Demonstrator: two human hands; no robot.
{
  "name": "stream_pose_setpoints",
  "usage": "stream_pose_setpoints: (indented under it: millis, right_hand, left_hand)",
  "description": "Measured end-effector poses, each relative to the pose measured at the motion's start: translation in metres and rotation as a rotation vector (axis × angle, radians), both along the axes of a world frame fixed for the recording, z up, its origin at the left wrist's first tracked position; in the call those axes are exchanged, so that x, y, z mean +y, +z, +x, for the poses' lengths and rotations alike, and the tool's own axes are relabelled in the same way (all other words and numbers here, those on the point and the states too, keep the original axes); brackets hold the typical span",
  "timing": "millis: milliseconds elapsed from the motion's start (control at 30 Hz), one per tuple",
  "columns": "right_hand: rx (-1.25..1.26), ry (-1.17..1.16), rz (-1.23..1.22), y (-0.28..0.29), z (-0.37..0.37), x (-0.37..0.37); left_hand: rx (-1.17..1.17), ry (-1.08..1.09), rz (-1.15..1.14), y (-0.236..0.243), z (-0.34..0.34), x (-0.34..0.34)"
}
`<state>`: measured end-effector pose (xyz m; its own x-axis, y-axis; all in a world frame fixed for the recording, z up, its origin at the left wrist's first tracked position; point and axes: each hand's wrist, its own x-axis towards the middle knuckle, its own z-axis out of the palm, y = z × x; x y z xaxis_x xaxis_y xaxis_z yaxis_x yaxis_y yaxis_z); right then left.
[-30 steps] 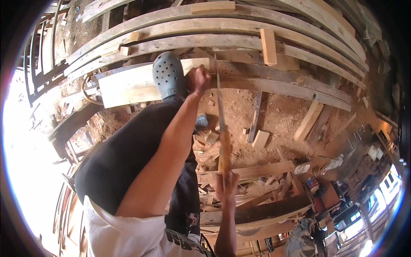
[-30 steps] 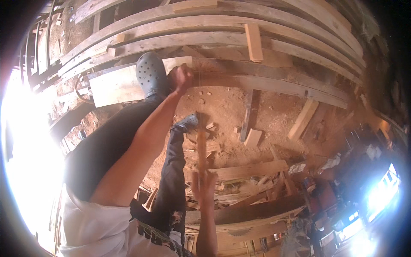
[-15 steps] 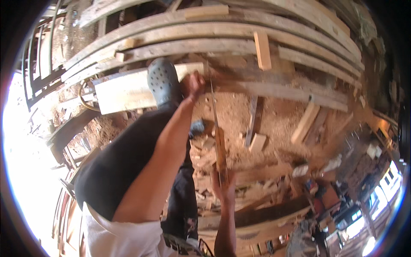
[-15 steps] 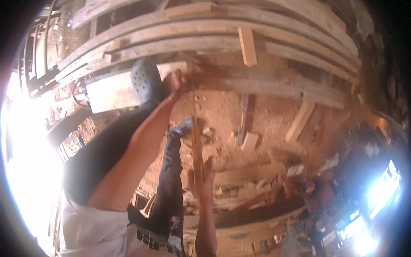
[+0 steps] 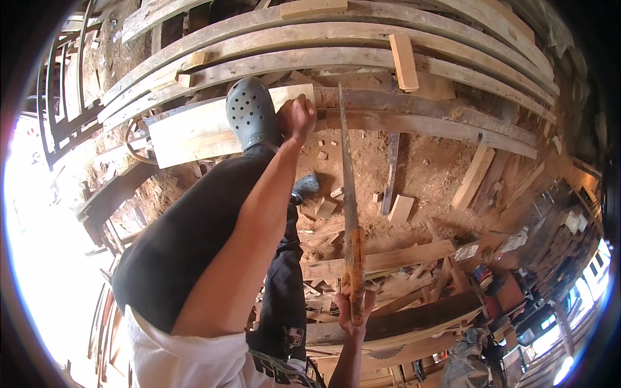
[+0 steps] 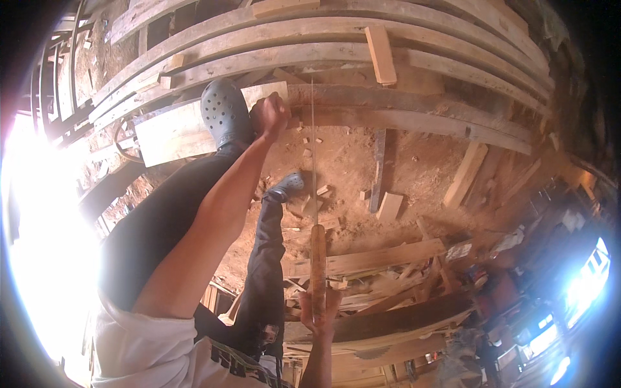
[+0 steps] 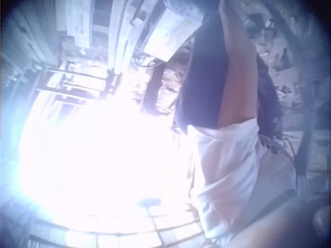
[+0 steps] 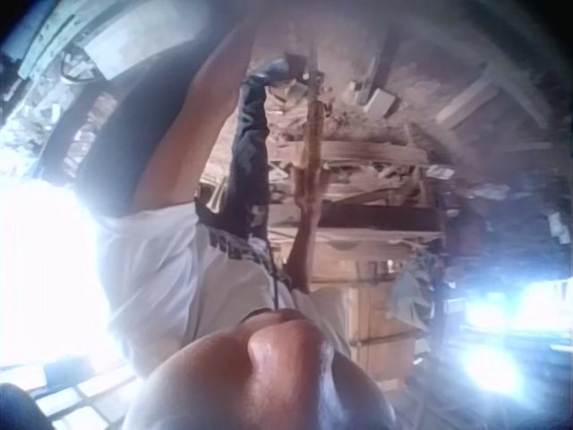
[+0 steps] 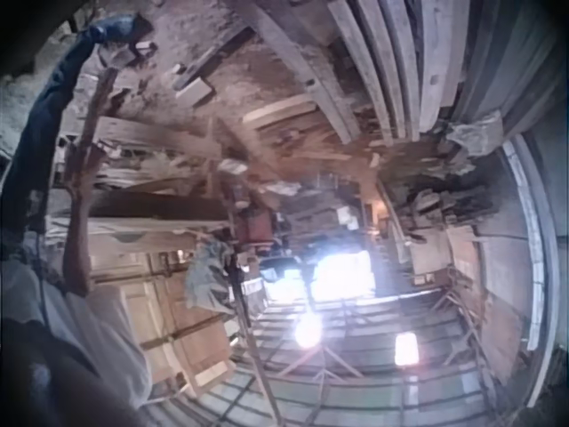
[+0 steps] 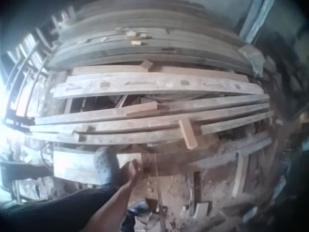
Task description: The person uses a hand saw to cut a small piece of wood placed on a wooden frame. They hold the wood steady with their left hand and saw with their right hand, then remove the cut piece and place it aside.
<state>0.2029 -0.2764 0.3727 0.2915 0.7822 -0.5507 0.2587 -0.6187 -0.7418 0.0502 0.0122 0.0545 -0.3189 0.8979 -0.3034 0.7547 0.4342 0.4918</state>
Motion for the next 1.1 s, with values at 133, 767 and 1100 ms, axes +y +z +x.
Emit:
stream_pose_setpoints:
  millis: [133,767,1100]
  right_hand:
    - [-0.081,0.049,0.024,-0.006,-0.008,0.000]
    - [0.093,0.069,-0.128,-0.016,-0.027,0.038]
    - [-0.228,0.279,-0.005,0.053,-0.019,0.014]
  left_hand:
    - [0.015,-0.004,-0.016,-0.001,0.000,-0.001]
    - [-0.002,0.068,0.028,-0.005,-0.001,-0.002]
    - [-0.039,0.069,0.005,-0.010,-0.002,-0.002]
